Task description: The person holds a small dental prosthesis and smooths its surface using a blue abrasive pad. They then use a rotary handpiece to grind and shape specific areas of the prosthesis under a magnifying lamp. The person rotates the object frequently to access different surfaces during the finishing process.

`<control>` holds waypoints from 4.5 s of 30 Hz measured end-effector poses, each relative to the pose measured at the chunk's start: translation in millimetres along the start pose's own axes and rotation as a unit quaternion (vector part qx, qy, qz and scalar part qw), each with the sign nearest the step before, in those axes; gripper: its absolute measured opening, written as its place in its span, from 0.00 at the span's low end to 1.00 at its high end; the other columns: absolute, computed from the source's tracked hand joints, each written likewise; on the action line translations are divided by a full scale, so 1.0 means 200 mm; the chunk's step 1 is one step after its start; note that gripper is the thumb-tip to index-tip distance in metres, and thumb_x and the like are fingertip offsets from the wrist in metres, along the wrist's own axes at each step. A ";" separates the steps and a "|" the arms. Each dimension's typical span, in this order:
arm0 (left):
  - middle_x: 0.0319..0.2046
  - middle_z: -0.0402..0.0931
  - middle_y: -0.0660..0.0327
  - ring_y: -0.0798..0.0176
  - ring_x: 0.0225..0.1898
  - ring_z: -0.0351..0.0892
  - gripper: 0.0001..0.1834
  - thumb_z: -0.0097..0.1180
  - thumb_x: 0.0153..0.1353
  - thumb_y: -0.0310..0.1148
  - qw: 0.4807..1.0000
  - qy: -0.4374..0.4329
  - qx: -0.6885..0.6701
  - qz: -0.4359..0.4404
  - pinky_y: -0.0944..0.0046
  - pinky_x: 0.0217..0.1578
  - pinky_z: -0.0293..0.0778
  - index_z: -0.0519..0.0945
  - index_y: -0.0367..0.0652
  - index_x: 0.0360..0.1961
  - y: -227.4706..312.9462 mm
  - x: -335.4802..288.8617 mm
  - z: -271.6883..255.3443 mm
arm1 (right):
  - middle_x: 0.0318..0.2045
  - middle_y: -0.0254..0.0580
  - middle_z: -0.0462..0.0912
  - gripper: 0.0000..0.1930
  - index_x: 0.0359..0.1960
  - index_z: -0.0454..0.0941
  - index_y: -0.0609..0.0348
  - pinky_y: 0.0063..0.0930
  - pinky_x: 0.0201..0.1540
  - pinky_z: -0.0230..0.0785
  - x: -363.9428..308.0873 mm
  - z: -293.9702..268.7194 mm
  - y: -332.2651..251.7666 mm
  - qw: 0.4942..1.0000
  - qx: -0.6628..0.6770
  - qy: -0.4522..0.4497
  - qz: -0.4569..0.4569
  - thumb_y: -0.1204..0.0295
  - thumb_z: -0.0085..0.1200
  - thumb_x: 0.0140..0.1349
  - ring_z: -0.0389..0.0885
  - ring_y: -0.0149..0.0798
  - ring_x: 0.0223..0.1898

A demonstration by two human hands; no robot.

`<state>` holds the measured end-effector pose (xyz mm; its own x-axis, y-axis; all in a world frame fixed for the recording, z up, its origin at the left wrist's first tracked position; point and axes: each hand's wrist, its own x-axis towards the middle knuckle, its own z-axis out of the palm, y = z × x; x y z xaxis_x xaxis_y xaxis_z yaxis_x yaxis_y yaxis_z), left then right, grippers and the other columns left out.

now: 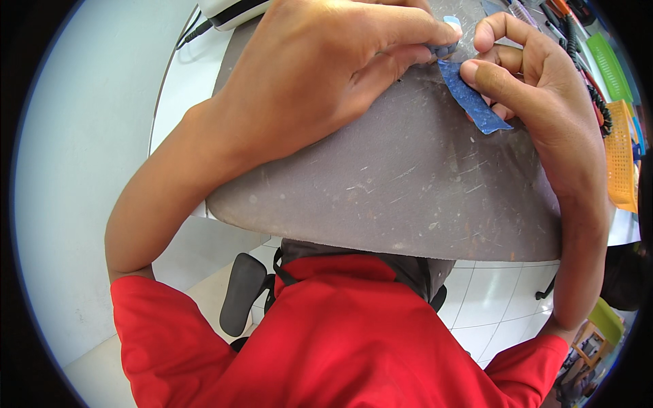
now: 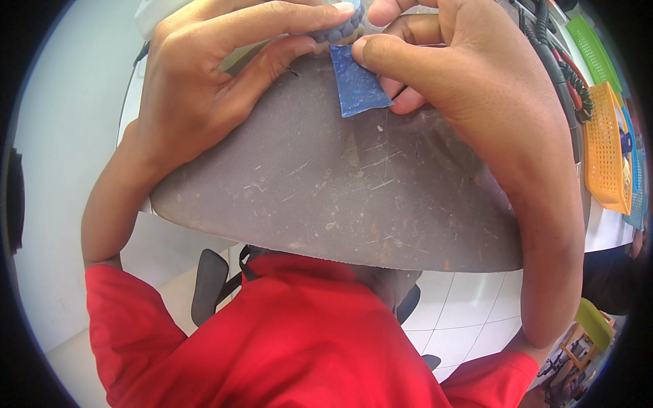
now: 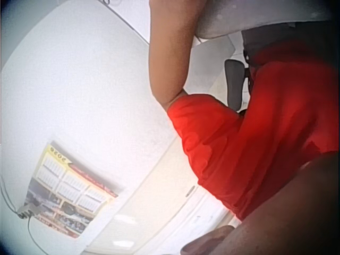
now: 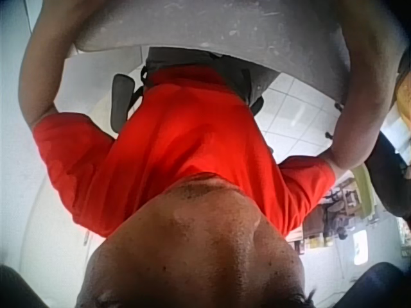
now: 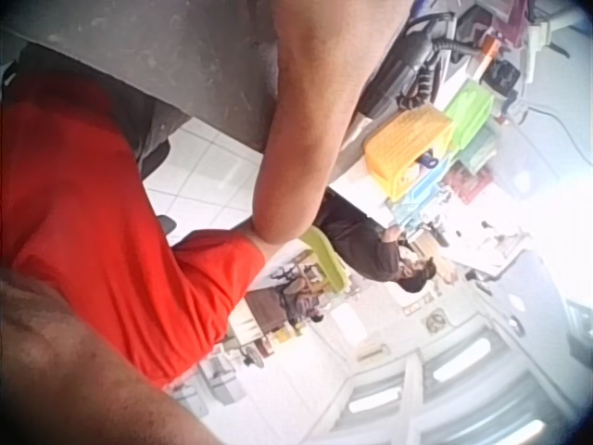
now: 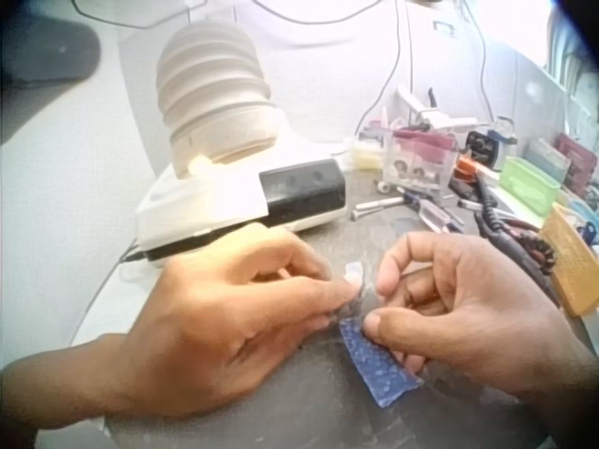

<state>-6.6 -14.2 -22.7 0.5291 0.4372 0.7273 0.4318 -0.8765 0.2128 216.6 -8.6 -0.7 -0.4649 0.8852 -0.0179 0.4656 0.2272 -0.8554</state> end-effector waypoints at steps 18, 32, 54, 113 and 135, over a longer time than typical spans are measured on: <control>0.26 0.77 0.59 0.65 0.25 0.76 0.15 0.67 0.48 0.18 1.000 0.029 -0.005 0.002 0.67 0.24 0.72 0.86 0.35 0.40 0.00 0.01 0.02 | 0.22 0.24 0.76 0.08 0.42 0.72 0.53 0.10 0.28 0.55 0.00 -0.01 0.00 1.000 0.016 -0.006 0.007 0.69 0.58 0.65 0.72 0.14 0.25; 0.26 0.77 0.58 0.65 0.24 0.77 0.15 0.66 0.49 0.17 1.000 0.005 0.024 -0.013 0.67 0.24 0.72 0.86 0.34 0.40 0.03 0.02 0.00 | 0.22 0.25 0.76 0.07 0.40 0.71 0.54 0.09 0.27 0.59 0.01 0.00 0.00 1.000 0.014 0.002 0.007 0.70 0.56 0.66 0.72 0.15 0.23; 0.28 0.76 0.57 0.63 0.26 0.77 0.14 0.65 0.50 0.17 1.000 0.011 -0.023 0.019 0.65 0.26 0.74 0.85 0.34 0.40 -0.01 0.01 0.02 | 0.22 0.24 0.76 0.11 0.45 0.74 0.54 0.07 0.27 0.61 -0.01 0.01 0.00 0.999 0.020 0.035 0.015 0.64 0.57 0.67 0.71 0.14 0.22; 0.29 0.77 0.55 0.56 0.28 0.80 0.10 0.64 0.55 0.21 0.997 0.009 -0.059 -0.046 0.63 0.29 0.75 0.84 0.37 0.40 0.03 0.00 -0.03 | 0.23 0.26 0.76 0.10 0.43 0.70 0.55 0.08 0.26 0.63 -0.03 -0.01 -0.03 0.997 0.070 -0.021 0.039 0.73 0.57 0.64 0.74 0.16 0.22; 0.31 0.80 0.56 0.57 0.30 0.82 0.11 0.64 0.56 0.21 0.994 -0.031 -0.004 -0.100 0.64 0.32 0.76 0.85 0.39 0.42 0.10 -0.01 -0.02 | 0.24 0.23 0.76 0.06 0.37 0.73 0.54 0.07 0.26 0.59 -0.05 -0.01 -0.04 0.999 0.035 -0.001 0.017 0.75 0.58 0.62 0.70 0.13 0.22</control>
<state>-0.9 -32.8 -17.1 0.4767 0.6143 0.6287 0.5268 -0.7723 0.3551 218.7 -18.1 6.4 -0.4508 0.8913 -0.0488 0.4281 0.1679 -0.8880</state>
